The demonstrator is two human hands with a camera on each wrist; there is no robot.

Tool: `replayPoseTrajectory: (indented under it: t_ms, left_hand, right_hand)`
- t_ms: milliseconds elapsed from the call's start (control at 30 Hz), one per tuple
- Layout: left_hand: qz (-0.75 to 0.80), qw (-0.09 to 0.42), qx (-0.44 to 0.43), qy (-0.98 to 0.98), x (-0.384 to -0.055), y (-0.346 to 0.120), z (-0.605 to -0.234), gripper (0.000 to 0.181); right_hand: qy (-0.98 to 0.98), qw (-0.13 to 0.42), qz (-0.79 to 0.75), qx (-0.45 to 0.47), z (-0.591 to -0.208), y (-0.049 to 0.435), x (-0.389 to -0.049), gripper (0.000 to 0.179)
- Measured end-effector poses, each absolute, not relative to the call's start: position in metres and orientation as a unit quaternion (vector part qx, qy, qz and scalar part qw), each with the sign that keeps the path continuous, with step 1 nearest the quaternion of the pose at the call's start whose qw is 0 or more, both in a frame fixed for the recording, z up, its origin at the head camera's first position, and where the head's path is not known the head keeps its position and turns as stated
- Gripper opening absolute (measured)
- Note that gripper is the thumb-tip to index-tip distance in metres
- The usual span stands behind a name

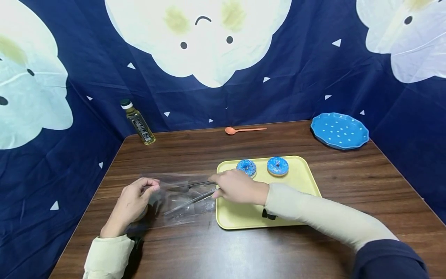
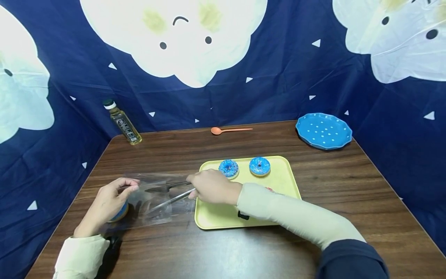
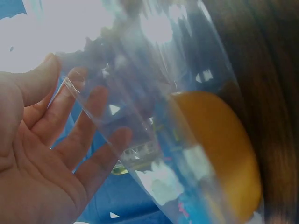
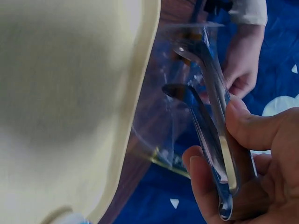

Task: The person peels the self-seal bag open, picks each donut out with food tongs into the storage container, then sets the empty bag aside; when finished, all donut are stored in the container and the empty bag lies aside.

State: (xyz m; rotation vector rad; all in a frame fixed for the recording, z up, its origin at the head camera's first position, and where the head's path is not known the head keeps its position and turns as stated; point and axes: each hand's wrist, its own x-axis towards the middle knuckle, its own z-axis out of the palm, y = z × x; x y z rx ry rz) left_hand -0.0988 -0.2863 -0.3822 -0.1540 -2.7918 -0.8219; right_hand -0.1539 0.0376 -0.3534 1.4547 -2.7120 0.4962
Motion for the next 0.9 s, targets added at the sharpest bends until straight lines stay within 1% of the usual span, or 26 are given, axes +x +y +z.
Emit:
replayPoseTrajectory:
  t_ms: [267, 433, 633, 667, 767, 900]
  left_hand:
    - [-0.279, 0.112, -0.058, -0.952, -0.099, -0.285, -0.383, 0.014]
    - [-0.283, 0.104, -0.050, -0.952, -0.099, -0.286, -0.383, 0.015]
    - [-0.272, 0.113, -0.054, -0.954, -0.099, -0.286, -0.383, 0.014]
    - [-0.269, 0.117, -0.057, -0.954, -0.099, -0.286, -0.383, 0.014]
    - [-0.262, 0.131, -0.065, -0.954, -0.100, -0.287, -0.383, 0.011]
    - [-0.259, 0.141, -0.068, -0.953, -0.100, -0.286, -0.383, 0.009]
  right_hand:
    - [-0.866, 0.014, 0.152, 0.476, -0.360, 0.011, -0.155, 0.048]
    - [-0.860, 0.002, 0.155, 0.486, -0.364, -0.005, -0.154, 0.049]
    - [-0.856, 0.006, 0.162, 0.492, -0.373, -0.019, -0.153, 0.035]
    - [-0.855, 0.005, 0.164, 0.491, -0.374, -0.021, -0.153, 0.035]
    - [-0.854, 0.003, 0.167, 0.492, -0.376, -0.026, -0.153, 0.037]
    - [-0.857, 0.005, 0.162, 0.490, -0.378, -0.031, -0.153, 0.046]
